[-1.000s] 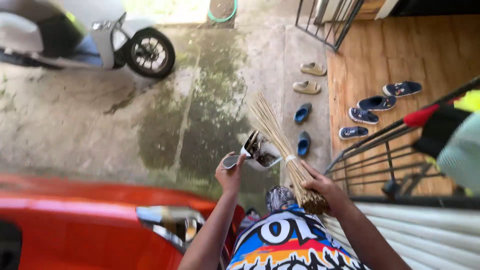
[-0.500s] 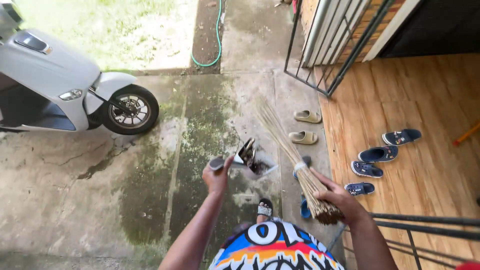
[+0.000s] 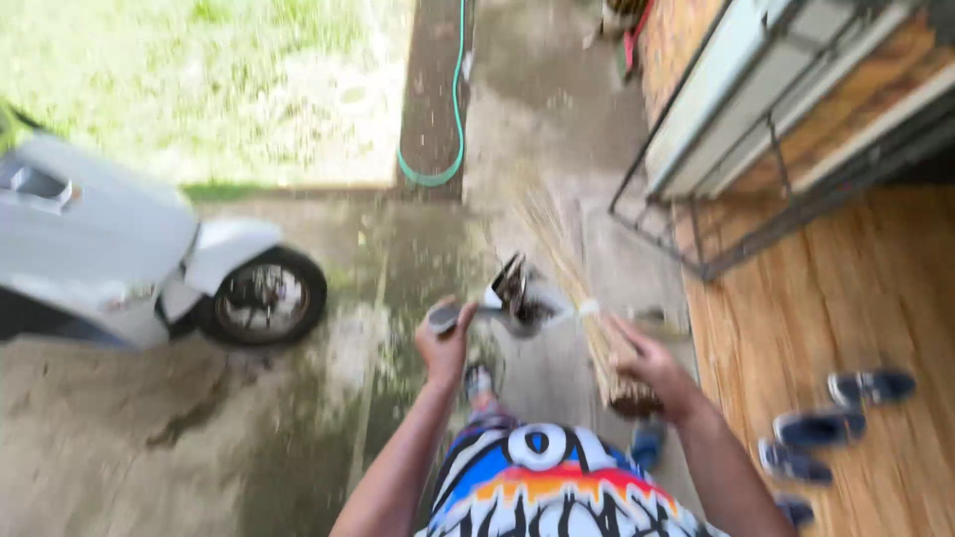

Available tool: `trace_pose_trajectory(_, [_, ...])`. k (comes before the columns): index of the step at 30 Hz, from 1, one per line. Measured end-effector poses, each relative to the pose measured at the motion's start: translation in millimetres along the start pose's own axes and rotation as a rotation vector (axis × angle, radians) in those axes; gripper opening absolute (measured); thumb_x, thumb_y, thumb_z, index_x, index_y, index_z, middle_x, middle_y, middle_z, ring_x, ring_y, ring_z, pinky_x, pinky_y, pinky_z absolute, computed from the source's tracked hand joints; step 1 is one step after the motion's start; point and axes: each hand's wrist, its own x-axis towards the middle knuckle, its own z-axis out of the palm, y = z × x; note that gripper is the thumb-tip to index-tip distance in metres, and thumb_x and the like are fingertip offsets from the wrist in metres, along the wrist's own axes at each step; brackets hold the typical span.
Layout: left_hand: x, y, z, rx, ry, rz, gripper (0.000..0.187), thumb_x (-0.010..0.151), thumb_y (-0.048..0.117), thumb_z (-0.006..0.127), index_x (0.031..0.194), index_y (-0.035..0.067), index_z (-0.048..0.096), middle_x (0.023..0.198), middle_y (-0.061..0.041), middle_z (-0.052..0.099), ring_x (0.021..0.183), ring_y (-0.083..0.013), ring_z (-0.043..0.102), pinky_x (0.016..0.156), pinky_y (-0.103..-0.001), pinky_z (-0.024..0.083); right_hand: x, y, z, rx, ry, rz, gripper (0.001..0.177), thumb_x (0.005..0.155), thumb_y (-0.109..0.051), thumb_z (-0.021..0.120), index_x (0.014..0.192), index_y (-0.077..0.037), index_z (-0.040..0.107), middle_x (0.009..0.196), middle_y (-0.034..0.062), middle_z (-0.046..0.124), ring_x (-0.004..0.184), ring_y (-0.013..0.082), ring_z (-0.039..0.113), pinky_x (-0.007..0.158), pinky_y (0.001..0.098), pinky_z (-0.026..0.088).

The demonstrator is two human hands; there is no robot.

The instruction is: Sweep garden debris and plant waste into a dustpan and clear the area.

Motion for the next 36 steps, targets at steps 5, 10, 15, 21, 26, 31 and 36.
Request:
trace_pose_trajectory(5, [142, 15, 37, 0.042, -0.031, -0.043, 0.043, 0.077, 0.029, 0.091, 0.108, 0.003, 0.077, 0.083, 0.003, 0.074, 0.073, -0.0042, 0.062, 0.07, -0.022, 0.052, 103, -70, 13, 0.077, 0.06, 0.086, 0.089, 0.079, -0.008, 0.066, 0.16, -0.015, 0.033, 0.114, 0.0213, 0.072, 0.078, 0.0218, 0.071, 0.069, 0.0332, 0.059])
trace_pose_trajectory(10, [287, 17, 103, 0.035, -0.019, -0.003, 0.043, 0.076, 0.029, 0.093, 0.106, 0.003, 0.077, 0.085, 0.003, 0.074, 0.074, -0.0044, 0.062, 0.072, -0.022, 0.053, 211, -118, -8, 0.119, 0.092, 0.07, 0.089, 0.079, -0.008, 0.066, 0.161, -0.016, 0.031, 0.115, 0.0226, 0.072, 0.079, 0.0208, 0.071, 0.069, 0.0331, 0.06])
trace_pose_trajectory(15, [423, 10, 198, 0.079, -0.022, -0.014, 0.042, 0.076, 0.029, 0.093, 0.105, 0.003, 0.078, 0.083, 0.002, 0.074, 0.073, -0.0058, 0.062, 0.071, -0.023, 0.052, 352, -177, -50, 0.115, 0.099, 0.09, 0.089, 0.08, -0.009, 0.065, 0.161, -0.017, 0.031, 0.114, 0.0228, 0.072, 0.076, 0.0219, 0.071, 0.067, 0.0341, 0.059])
trace_pose_trajectory(21, [578, 22, 298, 0.086, 0.017, -0.023, 0.042, 0.077, 0.028, 0.092, 0.106, 0.001, 0.077, 0.091, 0.0, 0.077, 0.08, -0.0059, 0.066, 0.076, -0.022, 0.054, 531, -271, -102, 0.087, 0.058, 0.085, 0.089, 0.081, -0.01, 0.066, 0.162, -0.015, 0.029, 0.116, 0.0218, 0.072, 0.082, 0.0201, 0.071, 0.072, 0.0328, 0.059])
trace_pose_trajectory(26, [696, 40, 375, 0.03, 0.078, -0.073, 0.041, 0.079, 0.028, 0.089, 0.108, 0.001, 0.077, 0.09, -0.003, 0.077, 0.08, -0.007, 0.068, 0.074, -0.023, 0.056, 658, -367, -123, 0.081, 0.044, 0.095, 0.091, 0.081, -0.008, 0.068, 0.162, -0.016, 0.029, 0.121, 0.019, 0.069, 0.086, 0.0179, 0.069, 0.073, 0.0334, 0.059])
trace_pose_trajectory(31, [839, 31, 462, 0.113, 0.066, -0.044, 0.041, 0.079, 0.03, 0.09, 0.106, 0.002, 0.078, 0.087, -0.004, 0.077, 0.077, -0.0095, 0.068, 0.074, -0.026, 0.055, 808, -442, -151, 0.087, 0.006, 0.103, 0.091, 0.08, -0.008, 0.067, 0.162, -0.018, 0.028, 0.121, 0.0205, 0.069, 0.085, 0.0194, 0.07, 0.072, 0.0336, 0.059])
trace_pose_trajectory(36, [983, 32, 546, 0.164, 0.063, -0.052, 0.042, 0.077, 0.033, 0.09, 0.103, 0.002, 0.078, 0.089, -0.002, 0.078, 0.08, -0.0087, 0.069, 0.078, -0.026, 0.055, 952, -488, -196, 0.024, -0.011, 0.041, 0.089, 0.083, -0.007, 0.069, 0.162, -0.015, 0.028, 0.133, 0.0157, 0.065, 0.099, 0.0153, 0.07, 0.083, 0.0284, 0.057])
